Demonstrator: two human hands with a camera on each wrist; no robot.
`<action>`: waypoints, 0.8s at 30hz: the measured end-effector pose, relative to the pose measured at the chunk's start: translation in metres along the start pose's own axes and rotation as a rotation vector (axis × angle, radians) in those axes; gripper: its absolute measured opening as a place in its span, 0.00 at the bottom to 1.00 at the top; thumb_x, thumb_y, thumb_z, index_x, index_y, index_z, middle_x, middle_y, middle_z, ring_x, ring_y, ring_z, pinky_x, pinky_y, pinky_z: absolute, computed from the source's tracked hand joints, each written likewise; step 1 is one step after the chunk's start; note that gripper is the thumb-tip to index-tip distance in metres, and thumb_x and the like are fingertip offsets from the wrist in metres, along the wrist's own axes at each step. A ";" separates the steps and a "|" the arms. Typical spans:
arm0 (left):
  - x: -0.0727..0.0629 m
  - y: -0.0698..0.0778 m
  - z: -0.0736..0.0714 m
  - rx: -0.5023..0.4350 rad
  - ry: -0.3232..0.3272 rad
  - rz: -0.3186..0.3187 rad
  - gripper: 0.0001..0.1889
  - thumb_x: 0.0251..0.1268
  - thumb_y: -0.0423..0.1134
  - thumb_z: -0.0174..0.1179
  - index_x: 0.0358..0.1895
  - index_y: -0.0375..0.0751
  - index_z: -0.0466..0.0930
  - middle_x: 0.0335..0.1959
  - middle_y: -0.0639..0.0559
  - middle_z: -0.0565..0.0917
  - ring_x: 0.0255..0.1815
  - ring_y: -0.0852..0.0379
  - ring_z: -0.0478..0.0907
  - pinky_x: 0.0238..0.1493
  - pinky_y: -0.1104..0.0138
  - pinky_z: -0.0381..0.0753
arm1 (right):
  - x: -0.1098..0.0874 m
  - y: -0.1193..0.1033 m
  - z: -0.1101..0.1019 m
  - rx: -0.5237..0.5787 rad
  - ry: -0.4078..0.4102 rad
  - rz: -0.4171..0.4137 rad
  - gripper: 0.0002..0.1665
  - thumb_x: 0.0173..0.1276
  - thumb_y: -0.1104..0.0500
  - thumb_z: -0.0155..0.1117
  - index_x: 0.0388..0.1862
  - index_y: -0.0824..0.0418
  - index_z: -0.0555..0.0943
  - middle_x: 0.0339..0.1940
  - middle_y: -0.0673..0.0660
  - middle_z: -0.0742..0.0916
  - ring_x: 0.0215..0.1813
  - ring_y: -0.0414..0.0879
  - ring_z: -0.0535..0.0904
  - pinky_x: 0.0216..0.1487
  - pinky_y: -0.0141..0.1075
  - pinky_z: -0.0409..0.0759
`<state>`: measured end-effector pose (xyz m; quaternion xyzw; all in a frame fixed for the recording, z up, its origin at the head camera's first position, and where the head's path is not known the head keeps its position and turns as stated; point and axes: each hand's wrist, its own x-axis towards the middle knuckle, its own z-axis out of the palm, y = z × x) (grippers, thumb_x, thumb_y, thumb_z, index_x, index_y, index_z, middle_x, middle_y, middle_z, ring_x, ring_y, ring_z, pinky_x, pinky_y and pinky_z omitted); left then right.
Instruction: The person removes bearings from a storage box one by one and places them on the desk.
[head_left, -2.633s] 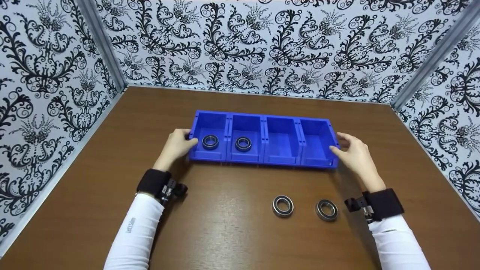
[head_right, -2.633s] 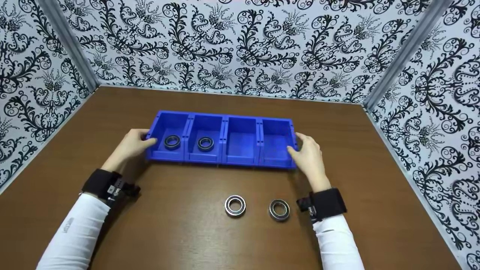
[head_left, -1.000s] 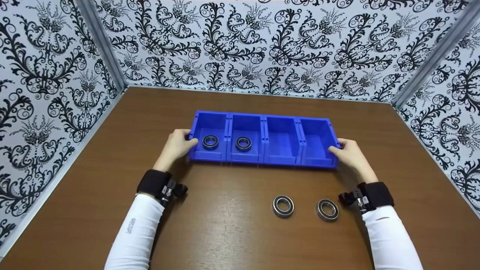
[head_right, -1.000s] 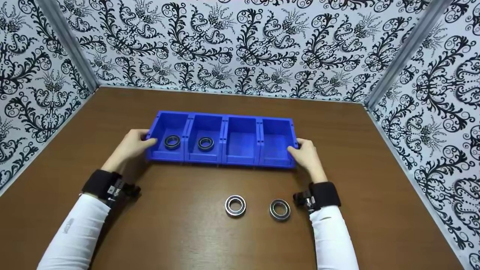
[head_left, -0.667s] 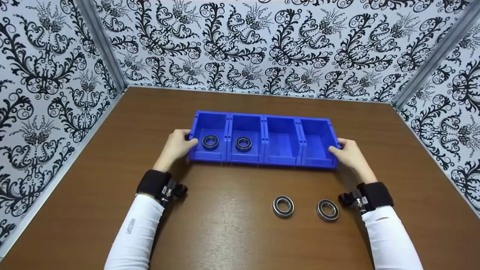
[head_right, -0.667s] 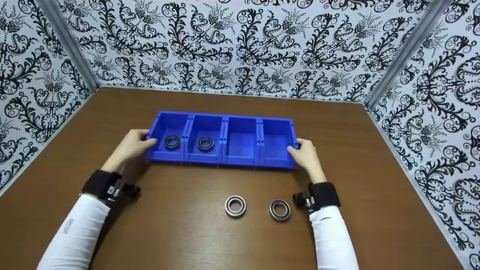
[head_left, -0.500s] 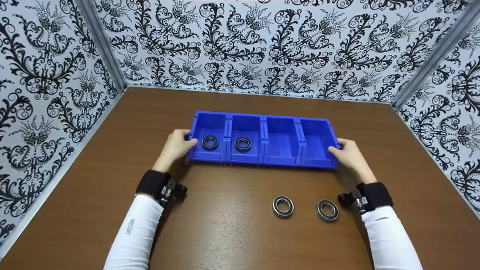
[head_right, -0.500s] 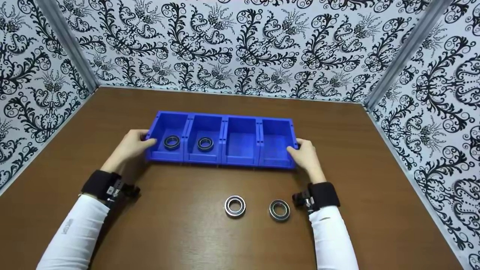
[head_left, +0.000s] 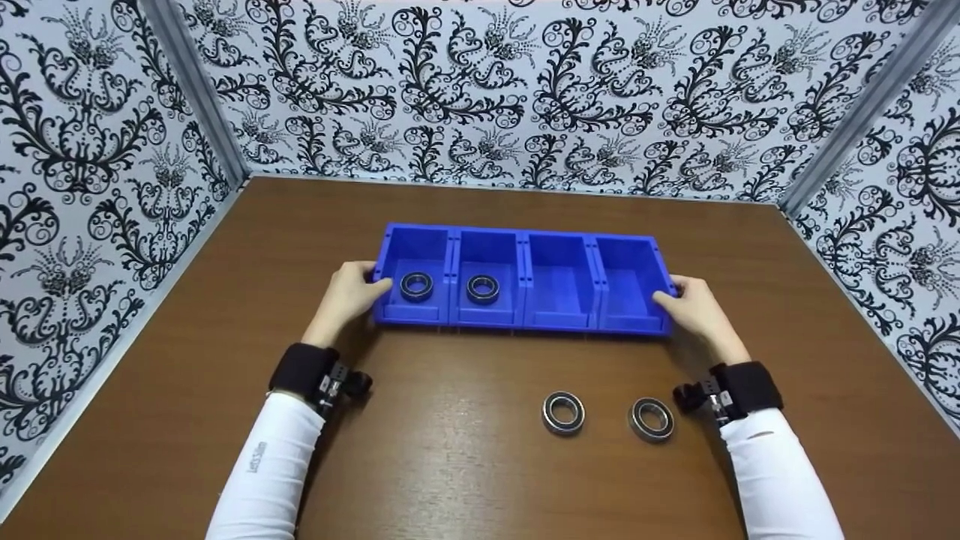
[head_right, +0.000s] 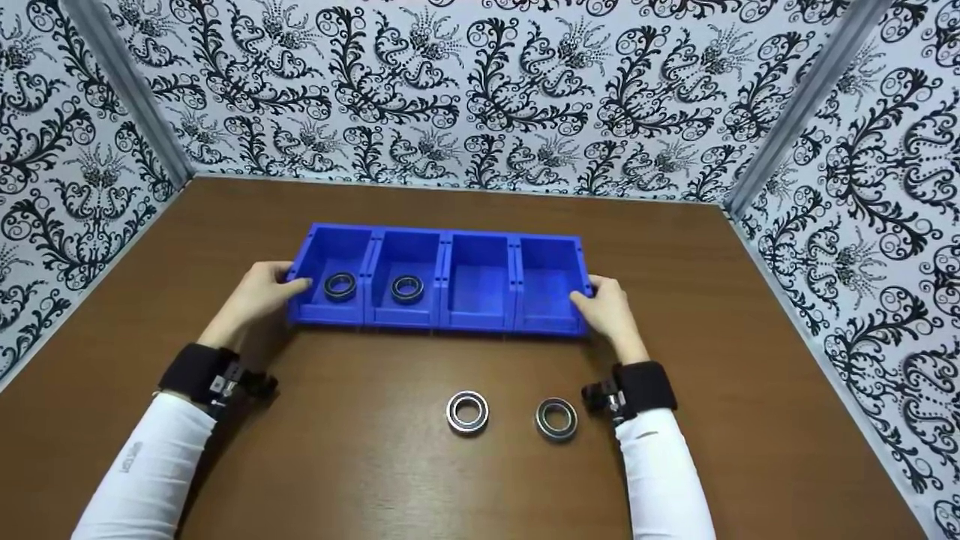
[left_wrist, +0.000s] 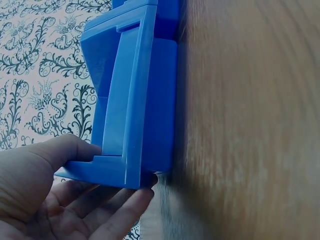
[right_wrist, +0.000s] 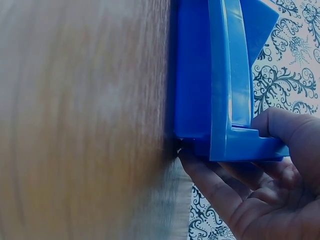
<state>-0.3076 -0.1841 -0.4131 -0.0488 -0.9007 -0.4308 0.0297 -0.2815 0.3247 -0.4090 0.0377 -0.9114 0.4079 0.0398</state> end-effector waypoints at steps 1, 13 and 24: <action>0.000 0.000 0.000 -0.002 0.000 -0.003 0.21 0.65 0.36 0.59 0.58 0.27 0.81 0.48 0.36 0.85 0.44 0.47 0.78 0.55 0.53 0.77 | 0.000 0.000 0.000 0.002 -0.002 0.003 0.24 0.69 0.67 0.56 0.60 0.83 0.75 0.46 0.74 0.85 0.33 0.37 0.80 0.35 0.25 0.77; -0.003 0.009 -0.004 0.020 -0.034 -0.022 0.23 0.67 0.37 0.62 0.60 0.24 0.79 0.53 0.31 0.84 0.52 0.41 0.81 0.57 0.51 0.77 | 0.000 0.000 0.000 0.018 -0.009 0.021 0.24 0.70 0.67 0.55 0.60 0.83 0.75 0.47 0.74 0.85 0.35 0.39 0.80 0.35 0.26 0.78; -0.007 0.016 -0.012 0.059 -0.079 -0.062 0.28 0.68 0.42 0.65 0.63 0.24 0.76 0.57 0.31 0.81 0.57 0.39 0.79 0.61 0.50 0.75 | 0.000 -0.002 0.000 -0.021 0.002 0.012 0.23 0.70 0.67 0.56 0.58 0.82 0.76 0.45 0.71 0.85 0.34 0.39 0.79 0.36 0.25 0.76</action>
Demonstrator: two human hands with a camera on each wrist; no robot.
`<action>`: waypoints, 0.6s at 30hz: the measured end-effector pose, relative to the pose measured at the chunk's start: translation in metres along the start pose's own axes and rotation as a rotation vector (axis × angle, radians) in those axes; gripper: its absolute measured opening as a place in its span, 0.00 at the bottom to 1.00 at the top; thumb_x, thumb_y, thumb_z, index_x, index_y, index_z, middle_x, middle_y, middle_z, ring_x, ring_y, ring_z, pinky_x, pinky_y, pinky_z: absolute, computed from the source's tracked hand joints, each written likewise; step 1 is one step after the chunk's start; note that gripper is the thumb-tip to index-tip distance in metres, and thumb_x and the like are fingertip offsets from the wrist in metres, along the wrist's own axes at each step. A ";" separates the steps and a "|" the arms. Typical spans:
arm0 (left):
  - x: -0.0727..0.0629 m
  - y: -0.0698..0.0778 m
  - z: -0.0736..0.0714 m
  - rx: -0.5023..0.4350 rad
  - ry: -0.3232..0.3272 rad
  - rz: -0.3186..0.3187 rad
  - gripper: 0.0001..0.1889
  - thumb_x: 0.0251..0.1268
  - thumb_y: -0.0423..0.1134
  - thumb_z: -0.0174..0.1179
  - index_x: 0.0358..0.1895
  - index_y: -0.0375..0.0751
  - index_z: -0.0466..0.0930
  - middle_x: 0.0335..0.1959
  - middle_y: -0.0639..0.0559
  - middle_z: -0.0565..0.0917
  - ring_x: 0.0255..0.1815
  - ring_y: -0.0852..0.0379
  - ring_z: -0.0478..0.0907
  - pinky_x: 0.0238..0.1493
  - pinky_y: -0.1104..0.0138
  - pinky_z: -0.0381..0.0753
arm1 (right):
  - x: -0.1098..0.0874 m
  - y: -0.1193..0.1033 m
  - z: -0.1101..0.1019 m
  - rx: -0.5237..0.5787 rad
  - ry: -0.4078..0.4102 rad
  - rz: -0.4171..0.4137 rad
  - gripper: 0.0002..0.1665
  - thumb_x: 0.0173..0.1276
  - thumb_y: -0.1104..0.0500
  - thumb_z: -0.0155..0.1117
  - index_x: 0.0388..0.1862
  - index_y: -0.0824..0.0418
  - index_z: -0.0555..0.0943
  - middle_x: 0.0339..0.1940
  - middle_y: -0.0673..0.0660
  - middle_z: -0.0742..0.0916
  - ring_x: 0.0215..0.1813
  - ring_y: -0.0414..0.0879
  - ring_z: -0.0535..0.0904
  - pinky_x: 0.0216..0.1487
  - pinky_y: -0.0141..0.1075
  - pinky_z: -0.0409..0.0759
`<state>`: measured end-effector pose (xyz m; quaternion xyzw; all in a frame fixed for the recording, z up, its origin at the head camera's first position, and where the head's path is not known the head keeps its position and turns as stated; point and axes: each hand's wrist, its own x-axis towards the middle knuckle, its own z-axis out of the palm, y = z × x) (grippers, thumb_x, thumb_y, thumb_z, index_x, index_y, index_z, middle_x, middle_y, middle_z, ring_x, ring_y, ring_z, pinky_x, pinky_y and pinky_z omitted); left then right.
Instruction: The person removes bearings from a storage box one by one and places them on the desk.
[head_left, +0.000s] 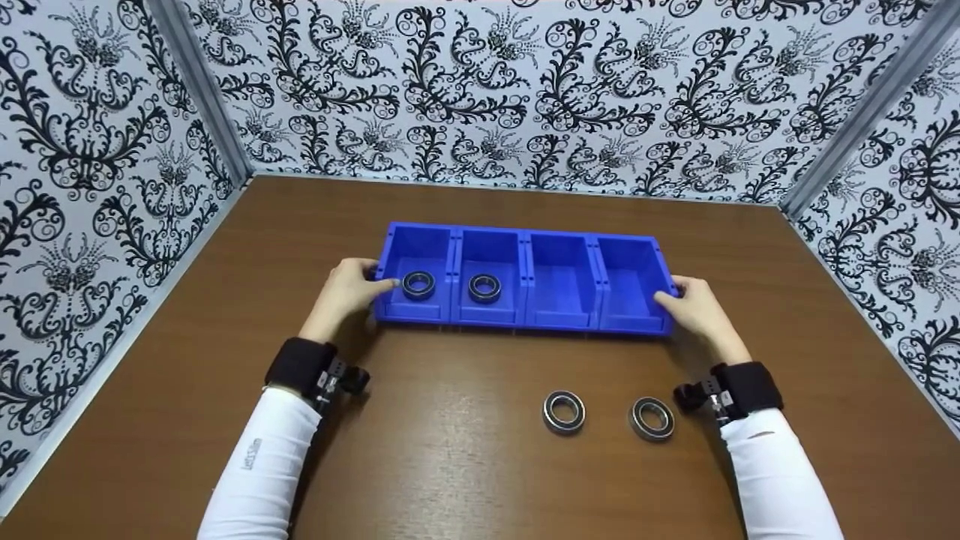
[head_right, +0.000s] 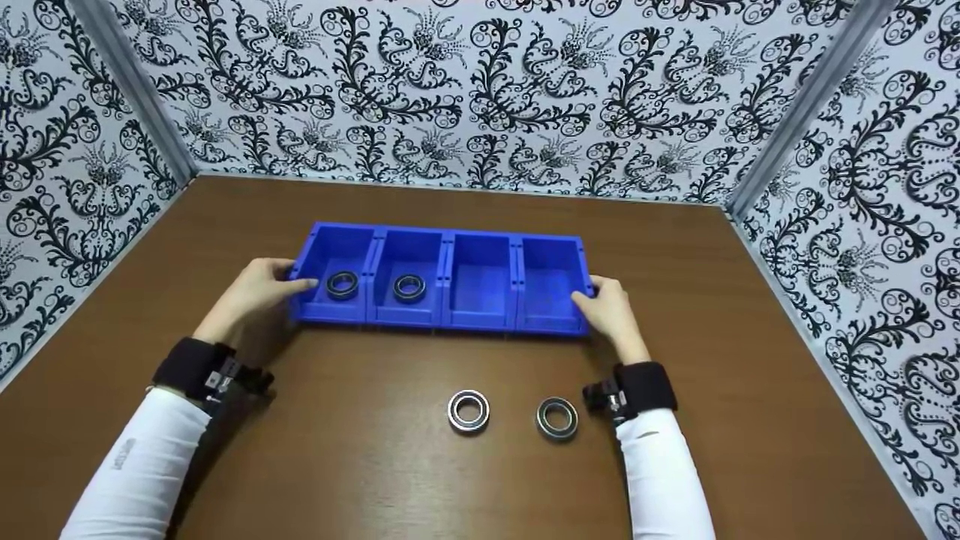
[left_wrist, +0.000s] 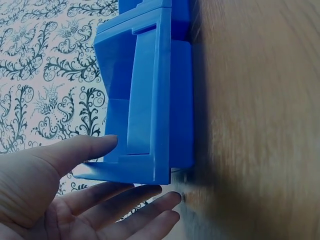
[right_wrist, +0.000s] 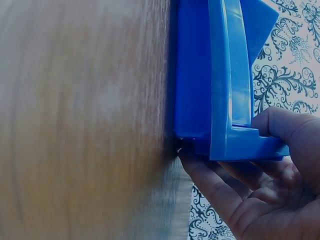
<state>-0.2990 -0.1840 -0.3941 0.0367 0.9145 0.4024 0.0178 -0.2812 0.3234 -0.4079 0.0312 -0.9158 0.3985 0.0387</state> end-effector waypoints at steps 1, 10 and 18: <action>0.000 0.001 -0.001 0.002 -0.002 0.000 0.28 0.68 0.42 0.65 0.63 0.24 0.76 0.58 0.31 0.81 0.57 0.39 0.79 0.61 0.50 0.75 | 0.000 0.000 0.000 -0.006 0.001 -0.001 0.23 0.70 0.66 0.56 0.58 0.82 0.76 0.45 0.71 0.85 0.34 0.39 0.79 0.36 0.25 0.76; -0.001 0.004 -0.006 0.036 -0.006 0.025 0.29 0.67 0.44 0.66 0.63 0.24 0.76 0.58 0.31 0.81 0.58 0.38 0.79 0.62 0.49 0.74 | 0.000 0.000 0.000 0.016 -0.005 0.009 0.23 0.70 0.66 0.56 0.59 0.83 0.76 0.45 0.71 0.85 0.35 0.40 0.79 0.36 0.25 0.76; -0.005 0.010 -0.014 0.048 -0.012 0.021 0.31 0.66 0.45 0.67 0.65 0.25 0.75 0.60 0.32 0.80 0.60 0.38 0.77 0.62 0.49 0.74 | 0.000 0.000 -0.001 0.005 -0.006 0.008 0.24 0.70 0.66 0.56 0.59 0.82 0.76 0.45 0.71 0.85 0.35 0.40 0.79 0.36 0.25 0.76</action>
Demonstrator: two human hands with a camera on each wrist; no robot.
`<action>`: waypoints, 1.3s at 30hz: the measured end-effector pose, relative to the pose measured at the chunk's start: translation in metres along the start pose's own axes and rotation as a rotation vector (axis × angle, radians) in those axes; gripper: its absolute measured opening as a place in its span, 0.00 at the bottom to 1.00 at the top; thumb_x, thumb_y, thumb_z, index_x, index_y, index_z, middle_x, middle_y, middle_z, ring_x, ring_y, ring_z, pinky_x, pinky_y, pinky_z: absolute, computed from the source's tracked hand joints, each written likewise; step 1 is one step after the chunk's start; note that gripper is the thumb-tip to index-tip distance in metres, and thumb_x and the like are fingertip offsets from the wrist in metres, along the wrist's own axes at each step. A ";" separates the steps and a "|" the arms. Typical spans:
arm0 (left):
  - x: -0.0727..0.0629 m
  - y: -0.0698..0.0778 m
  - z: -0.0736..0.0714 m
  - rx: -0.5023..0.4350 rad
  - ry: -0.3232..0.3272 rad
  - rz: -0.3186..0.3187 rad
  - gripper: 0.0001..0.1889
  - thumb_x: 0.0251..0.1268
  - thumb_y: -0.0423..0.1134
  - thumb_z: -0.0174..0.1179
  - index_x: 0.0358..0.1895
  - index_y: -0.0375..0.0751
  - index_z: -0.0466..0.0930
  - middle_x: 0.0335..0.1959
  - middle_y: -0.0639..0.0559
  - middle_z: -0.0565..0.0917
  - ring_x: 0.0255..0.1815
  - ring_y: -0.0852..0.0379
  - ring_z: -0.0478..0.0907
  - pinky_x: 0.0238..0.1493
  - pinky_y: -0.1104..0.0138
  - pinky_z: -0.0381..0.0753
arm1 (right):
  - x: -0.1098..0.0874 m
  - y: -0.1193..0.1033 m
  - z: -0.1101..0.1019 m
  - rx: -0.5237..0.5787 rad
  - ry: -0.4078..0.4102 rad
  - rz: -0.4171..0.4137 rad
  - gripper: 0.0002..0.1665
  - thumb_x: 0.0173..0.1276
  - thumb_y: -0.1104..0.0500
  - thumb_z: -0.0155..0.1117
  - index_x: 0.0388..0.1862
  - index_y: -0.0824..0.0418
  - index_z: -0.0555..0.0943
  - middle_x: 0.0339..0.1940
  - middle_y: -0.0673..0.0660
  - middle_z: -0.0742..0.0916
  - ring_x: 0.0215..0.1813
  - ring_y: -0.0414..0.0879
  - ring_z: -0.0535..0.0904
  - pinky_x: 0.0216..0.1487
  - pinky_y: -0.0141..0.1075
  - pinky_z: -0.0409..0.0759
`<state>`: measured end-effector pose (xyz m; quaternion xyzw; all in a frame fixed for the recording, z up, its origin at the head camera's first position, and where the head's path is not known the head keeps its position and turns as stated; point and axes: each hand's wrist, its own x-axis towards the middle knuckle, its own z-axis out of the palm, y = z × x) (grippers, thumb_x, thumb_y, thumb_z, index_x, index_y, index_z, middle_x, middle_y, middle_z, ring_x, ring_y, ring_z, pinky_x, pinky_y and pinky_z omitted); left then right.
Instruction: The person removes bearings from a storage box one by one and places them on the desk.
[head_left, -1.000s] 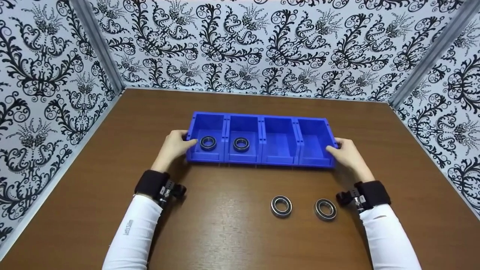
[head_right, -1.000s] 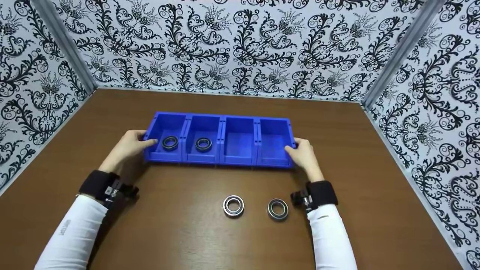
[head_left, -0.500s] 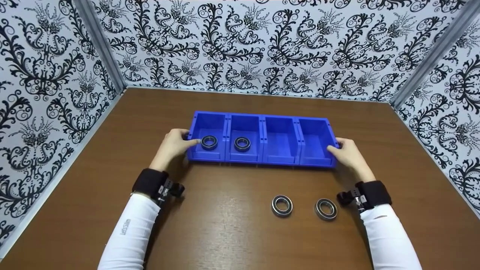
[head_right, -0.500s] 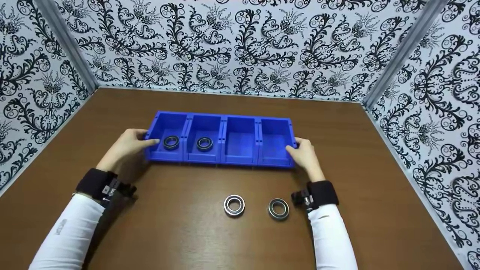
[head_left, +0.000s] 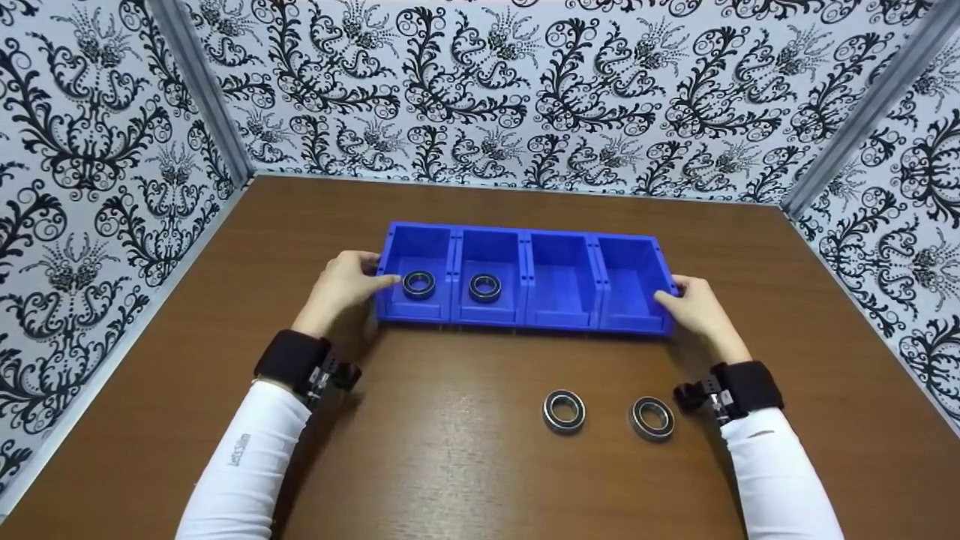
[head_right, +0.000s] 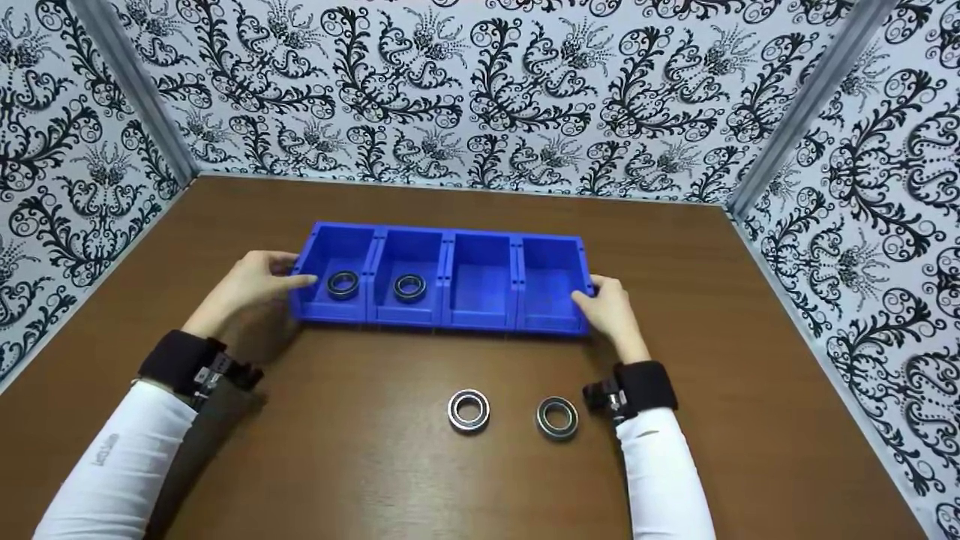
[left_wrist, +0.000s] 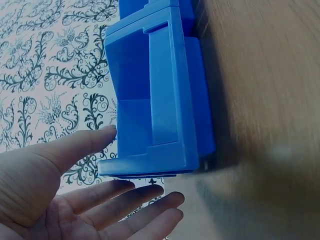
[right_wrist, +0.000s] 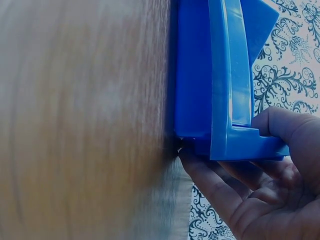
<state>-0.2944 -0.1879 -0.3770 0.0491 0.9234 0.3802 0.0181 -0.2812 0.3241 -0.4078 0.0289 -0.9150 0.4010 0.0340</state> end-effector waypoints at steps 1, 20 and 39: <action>0.000 0.001 -0.001 0.000 -0.001 0.001 0.31 0.66 0.45 0.67 0.65 0.25 0.75 0.60 0.33 0.80 0.61 0.38 0.77 0.62 0.49 0.73 | 0.000 0.000 0.000 0.001 -0.002 0.000 0.24 0.70 0.66 0.56 0.59 0.82 0.76 0.45 0.71 0.85 0.35 0.41 0.79 0.36 0.25 0.76; -0.007 0.019 -0.019 0.158 0.042 0.017 0.35 0.62 0.50 0.69 0.66 0.30 0.75 0.60 0.37 0.82 0.63 0.37 0.76 0.62 0.44 0.72 | 0.000 0.001 0.000 0.005 -0.005 0.000 0.24 0.71 0.66 0.55 0.60 0.82 0.75 0.48 0.73 0.85 0.37 0.43 0.81 0.37 0.25 0.76; -0.014 0.045 -0.022 0.297 0.063 0.084 0.33 0.60 0.49 0.71 0.66 0.36 0.77 0.58 0.37 0.83 0.58 0.34 0.79 0.49 0.41 0.78 | 0.000 0.000 0.000 -0.039 0.004 -0.032 0.24 0.70 0.66 0.56 0.59 0.83 0.75 0.49 0.76 0.84 0.35 0.39 0.79 0.37 0.24 0.75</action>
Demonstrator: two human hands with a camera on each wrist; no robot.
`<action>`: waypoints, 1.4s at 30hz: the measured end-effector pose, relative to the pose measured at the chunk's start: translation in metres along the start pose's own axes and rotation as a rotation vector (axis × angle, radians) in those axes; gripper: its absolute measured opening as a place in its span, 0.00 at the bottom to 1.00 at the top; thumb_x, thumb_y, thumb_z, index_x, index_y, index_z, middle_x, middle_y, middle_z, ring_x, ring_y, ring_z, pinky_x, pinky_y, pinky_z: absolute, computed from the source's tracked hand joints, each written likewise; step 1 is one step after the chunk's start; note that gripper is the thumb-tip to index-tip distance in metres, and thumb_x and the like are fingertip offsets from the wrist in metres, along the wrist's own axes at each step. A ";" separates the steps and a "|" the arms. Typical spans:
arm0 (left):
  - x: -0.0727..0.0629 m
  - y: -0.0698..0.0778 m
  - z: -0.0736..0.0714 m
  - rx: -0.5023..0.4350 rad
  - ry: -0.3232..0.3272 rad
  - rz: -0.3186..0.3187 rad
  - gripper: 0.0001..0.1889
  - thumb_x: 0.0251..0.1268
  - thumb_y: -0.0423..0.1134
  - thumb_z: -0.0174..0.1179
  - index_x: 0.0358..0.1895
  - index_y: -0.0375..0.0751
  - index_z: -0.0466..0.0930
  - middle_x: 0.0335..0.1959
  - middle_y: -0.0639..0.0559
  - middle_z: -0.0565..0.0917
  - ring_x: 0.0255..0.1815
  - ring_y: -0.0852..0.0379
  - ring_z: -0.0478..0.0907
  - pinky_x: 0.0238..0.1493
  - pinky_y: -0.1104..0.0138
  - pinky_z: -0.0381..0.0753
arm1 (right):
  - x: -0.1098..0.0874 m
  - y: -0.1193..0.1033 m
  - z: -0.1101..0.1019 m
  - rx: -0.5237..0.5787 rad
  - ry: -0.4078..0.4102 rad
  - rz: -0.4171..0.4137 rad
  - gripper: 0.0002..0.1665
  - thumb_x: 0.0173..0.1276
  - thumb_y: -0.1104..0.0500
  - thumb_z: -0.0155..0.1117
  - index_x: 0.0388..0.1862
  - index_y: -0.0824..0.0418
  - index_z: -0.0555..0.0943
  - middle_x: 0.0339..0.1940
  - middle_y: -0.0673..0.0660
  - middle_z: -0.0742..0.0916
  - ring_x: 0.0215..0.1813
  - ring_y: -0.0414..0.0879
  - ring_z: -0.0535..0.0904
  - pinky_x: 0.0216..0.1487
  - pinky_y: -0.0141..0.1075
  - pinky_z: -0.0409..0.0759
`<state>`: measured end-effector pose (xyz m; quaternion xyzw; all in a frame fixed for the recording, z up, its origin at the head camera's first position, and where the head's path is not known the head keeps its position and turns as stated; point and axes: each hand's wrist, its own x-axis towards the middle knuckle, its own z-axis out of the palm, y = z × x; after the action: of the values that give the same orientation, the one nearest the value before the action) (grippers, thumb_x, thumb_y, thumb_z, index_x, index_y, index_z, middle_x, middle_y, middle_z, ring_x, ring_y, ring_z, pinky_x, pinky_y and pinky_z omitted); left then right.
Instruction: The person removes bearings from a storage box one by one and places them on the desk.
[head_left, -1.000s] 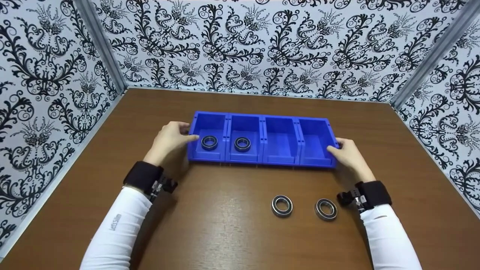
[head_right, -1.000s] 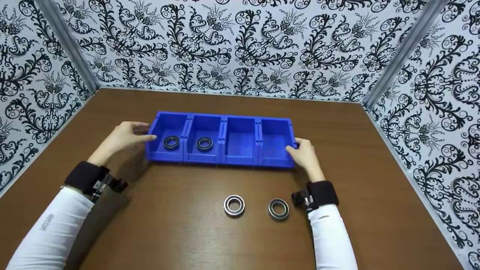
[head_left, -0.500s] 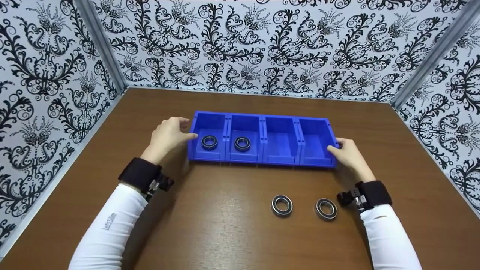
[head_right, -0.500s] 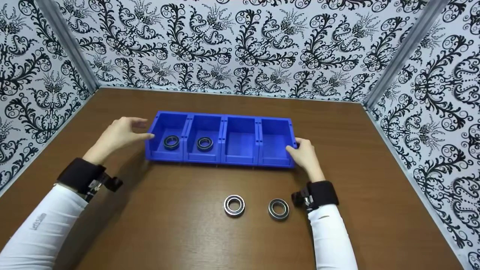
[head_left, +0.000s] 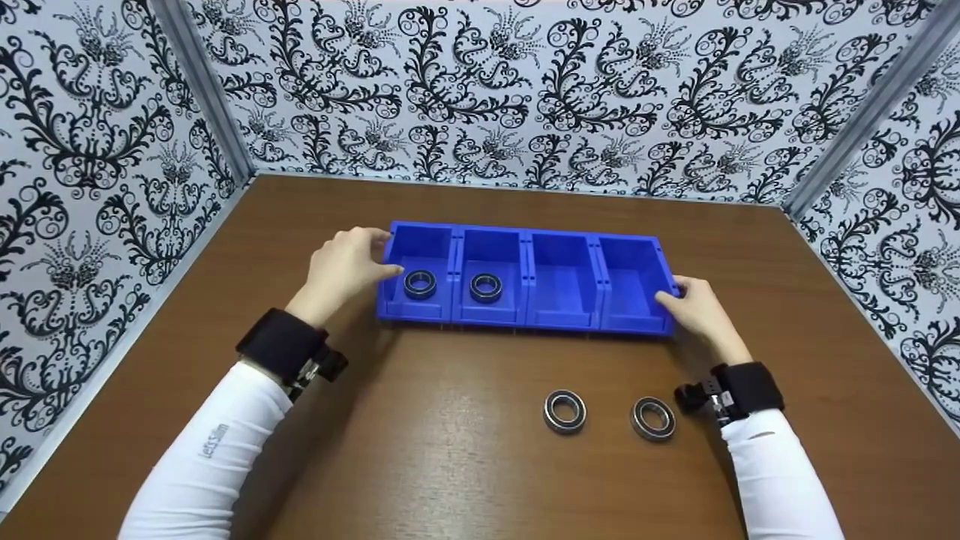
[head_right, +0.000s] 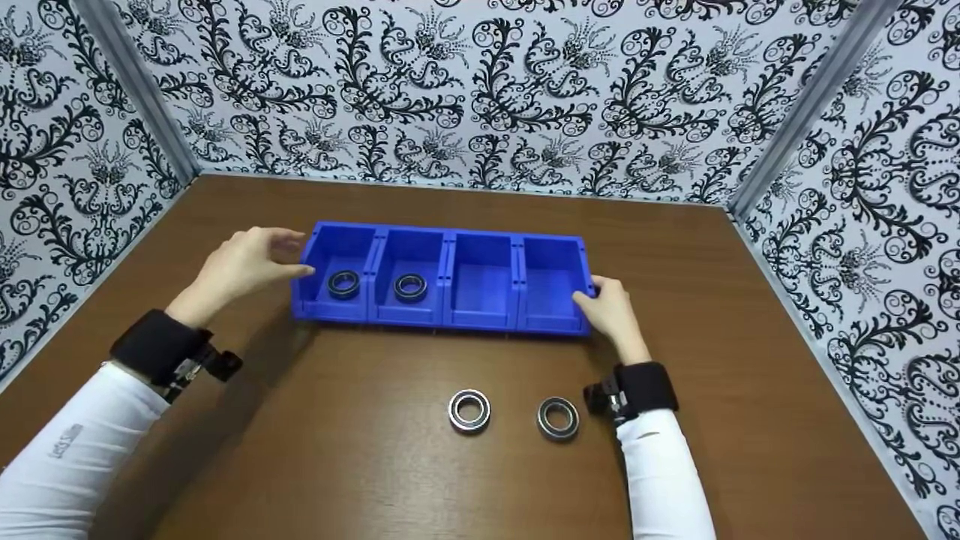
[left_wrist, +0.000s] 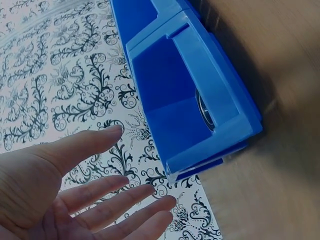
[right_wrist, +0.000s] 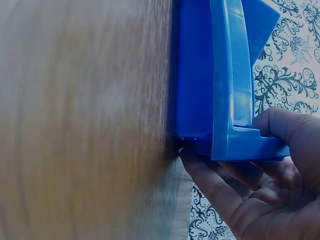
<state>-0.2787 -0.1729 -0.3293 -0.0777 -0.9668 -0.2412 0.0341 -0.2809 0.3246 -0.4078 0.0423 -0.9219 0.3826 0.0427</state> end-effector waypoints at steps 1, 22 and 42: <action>0.000 0.001 0.000 0.003 0.000 0.005 0.33 0.60 0.49 0.72 0.66 0.36 0.78 0.58 0.38 0.83 0.57 0.34 0.79 0.49 0.41 0.78 | 0.000 0.000 0.000 0.000 0.000 0.001 0.24 0.70 0.66 0.56 0.59 0.83 0.75 0.49 0.76 0.84 0.35 0.39 0.79 0.37 0.24 0.75; 0.004 0.032 0.010 0.027 0.004 0.144 0.30 0.58 0.46 0.73 0.63 0.40 0.81 0.56 0.44 0.85 0.55 0.37 0.81 0.49 0.43 0.79 | 0.000 0.000 0.000 -0.003 -0.011 0.016 0.25 0.71 0.65 0.56 0.61 0.83 0.74 0.49 0.77 0.84 0.37 0.41 0.80 0.37 0.24 0.75; 0.011 0.060 0.026 0.023 -0.037 0.264 0.30 0.57 0.44 0.75 0.64 0.40 0.81 0.57 0.45 0.85 0.57 0.44 0.82 0.52 0.48 0.81 | 0.000 0.001 0.001 0.054 -0.010 0.031 0.25 0.71 0.66 0.56 0.61 0.84 0.74 0.48 0.76 0.84 0.34 0.37 0.79 0.35 0.25 0.77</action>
<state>-0.2799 -0.1073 -0.3232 -0.2082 -0.9513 -0.2221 0.0487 -0.2809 0.3246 -0.4090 0.0310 -0.9120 0.4079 0.0309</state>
